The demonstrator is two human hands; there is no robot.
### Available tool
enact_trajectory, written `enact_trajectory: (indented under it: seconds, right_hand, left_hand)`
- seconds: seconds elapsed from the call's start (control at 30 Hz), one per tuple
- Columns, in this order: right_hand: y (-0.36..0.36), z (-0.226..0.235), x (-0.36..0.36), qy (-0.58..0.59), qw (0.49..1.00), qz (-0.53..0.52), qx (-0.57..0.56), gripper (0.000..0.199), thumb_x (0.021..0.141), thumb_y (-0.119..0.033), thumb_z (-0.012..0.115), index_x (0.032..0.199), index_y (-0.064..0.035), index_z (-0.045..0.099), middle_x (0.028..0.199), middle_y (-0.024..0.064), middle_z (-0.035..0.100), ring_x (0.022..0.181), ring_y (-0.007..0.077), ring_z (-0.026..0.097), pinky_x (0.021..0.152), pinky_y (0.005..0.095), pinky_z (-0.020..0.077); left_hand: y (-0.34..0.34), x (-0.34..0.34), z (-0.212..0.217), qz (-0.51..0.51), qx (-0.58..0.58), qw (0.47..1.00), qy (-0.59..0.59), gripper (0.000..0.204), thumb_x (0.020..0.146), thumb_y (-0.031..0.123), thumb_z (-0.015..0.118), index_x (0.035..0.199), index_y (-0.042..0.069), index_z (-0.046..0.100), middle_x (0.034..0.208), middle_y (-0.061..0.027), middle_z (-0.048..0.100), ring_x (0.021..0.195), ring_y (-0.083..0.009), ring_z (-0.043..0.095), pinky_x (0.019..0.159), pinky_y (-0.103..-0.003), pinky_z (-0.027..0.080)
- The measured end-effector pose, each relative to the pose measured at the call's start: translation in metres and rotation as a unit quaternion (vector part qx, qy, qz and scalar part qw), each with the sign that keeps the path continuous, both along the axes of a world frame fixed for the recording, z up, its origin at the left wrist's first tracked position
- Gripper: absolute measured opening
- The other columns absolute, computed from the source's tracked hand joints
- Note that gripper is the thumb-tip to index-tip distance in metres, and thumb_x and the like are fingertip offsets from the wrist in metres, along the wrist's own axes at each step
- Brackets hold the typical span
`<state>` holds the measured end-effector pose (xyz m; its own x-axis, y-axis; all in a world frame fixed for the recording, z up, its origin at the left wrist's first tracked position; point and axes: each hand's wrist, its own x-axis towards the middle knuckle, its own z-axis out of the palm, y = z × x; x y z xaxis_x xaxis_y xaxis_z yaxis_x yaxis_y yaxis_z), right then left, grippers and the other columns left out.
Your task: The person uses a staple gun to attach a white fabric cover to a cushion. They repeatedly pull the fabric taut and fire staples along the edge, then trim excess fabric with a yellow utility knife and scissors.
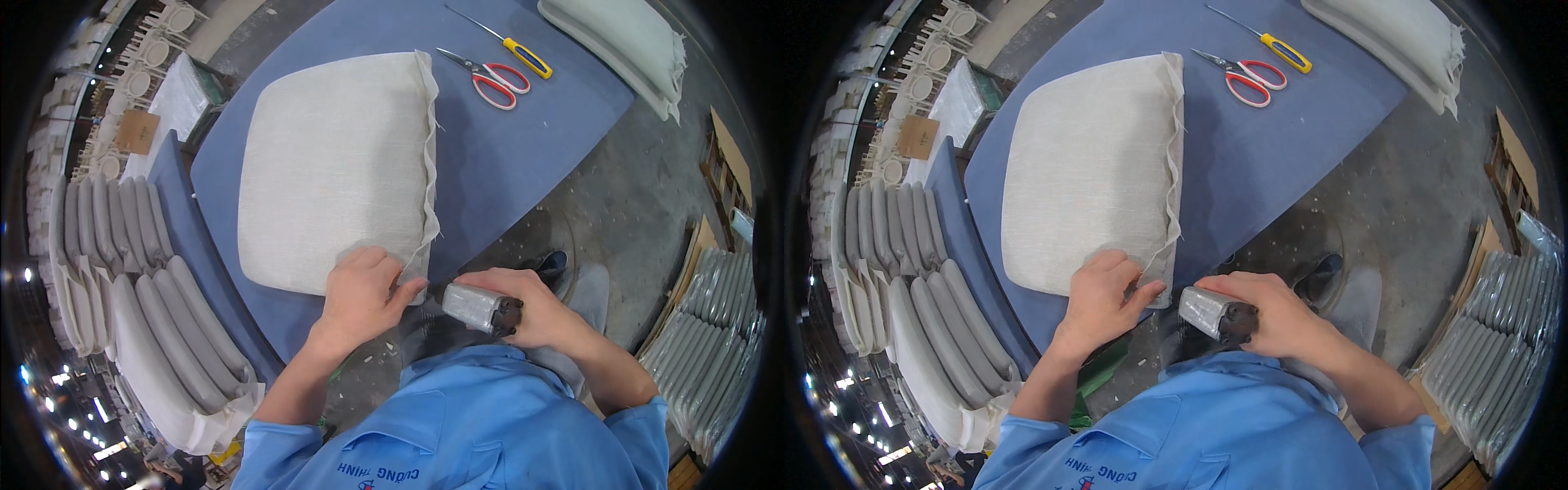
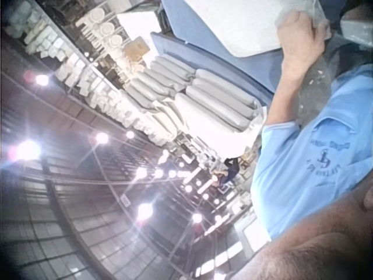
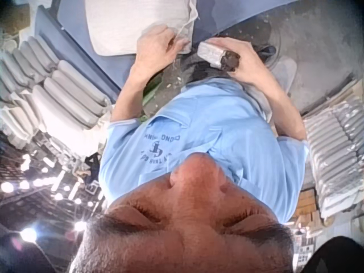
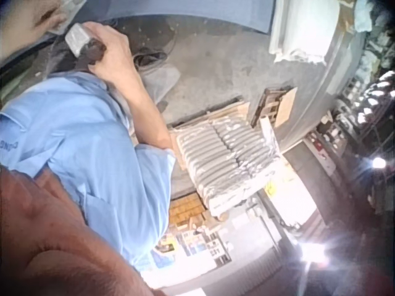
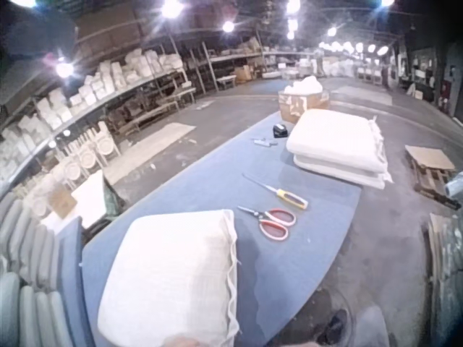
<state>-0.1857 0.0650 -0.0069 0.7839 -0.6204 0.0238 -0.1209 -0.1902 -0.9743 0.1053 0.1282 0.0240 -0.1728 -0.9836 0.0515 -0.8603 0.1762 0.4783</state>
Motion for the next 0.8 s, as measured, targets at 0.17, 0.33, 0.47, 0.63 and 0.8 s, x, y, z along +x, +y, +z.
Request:
enact_trajectory:
  seconds: [0.17,0.33,0.47,0.63,0.8]
  right_hand:
    - [-0.002,-0.001,0.008,0.002,1.0,0.006,-0.023,0.072,0.072,0.0,0.086,0.142,-0.0008,0.071,0.12,0.0204,0.079,0.111,0.042,0.078,0.096,0.0457,0.0621]
    - [-0.001,-0.002,0.015,-0.003,1.0,0.0,-0.018,0.069,0.074,0.002,0.084,0.141,-0.002,0.071,0.118,0.0201,0.08,0.11,0.0424,0.078,0.095,0.0458,0.0622]
    - [-0.001,0.007,0.02,0.032,0.999,0.004,-0.001,0.066,0.075,0.004,0.083,0.139,-0.005,0.071,0.116,0.0188,0.08,0.11,0.0426,0.078,0.094,0.0454,0.0619]
    - [-0.001,0.013,0.027,0.124,0.988,0.02,0.088,0.067,0.076,0.005,0.081,0.141,-0.0078,0.07,0.116,0.0183,0.08,0.111,0.0428,0.077,0.095,0.0458,0.0609]
    - [0.023,-0.015,0.004,0.004,0.999,-0.029,0.035,0.077,0.074,0.006,0.083,0.148,-0.0097,0.069,0.124,0.0165,0.074,0.117,0.0404,0.073,0.1,0.0451,0.0586]
  left_hand:
    - [0.001,0.001,-0.007,-0.002,-0.007,1.0,0.0,0.029,0.095,0.022,0.084,0.077,0.006,0.068,0.082,-0.0101,0.061,0.081,-0.0353,0.063,0.072,-0.05,0.052]
    - [0.001,0.002,-0.01,-0.001,-0.002,1.0,0.022,0.023,0.094,0.016,0.084,0.079,0.005,0.07,0.081,-0.0105,0.06,0.081,-0.0352,0.062,0.071,-0.048,0.05]
    - [0.003,-0.002,-0.019,-0.006,-0.012,0.998,0.065,0.023,0.094,0.012,0.083,0.078,0.004,0.068,0.08,-0.0112,0.059,0.079,-0.0355,0.061,0.07,-0.048,0.049]
    - [0.005,-0.011,-0.026,-0.015,0.0,0.995,0.102,0.021,0.095,0.006,0.079,0.079,0.001,0.066,0.08,-0.0141,0.058,0.075,-0.0377,0.058,0.069,-0.047,0.046]
    - [0.003,-0.003,0.004,0.049,0.06,0.994,0.077,0.022,0.103,0.012,0.074,0.085,0.0,0.069,0.084,-0.0168,0.062,0.081,-0.0384,0.063,0.073,-0.049,0.05]
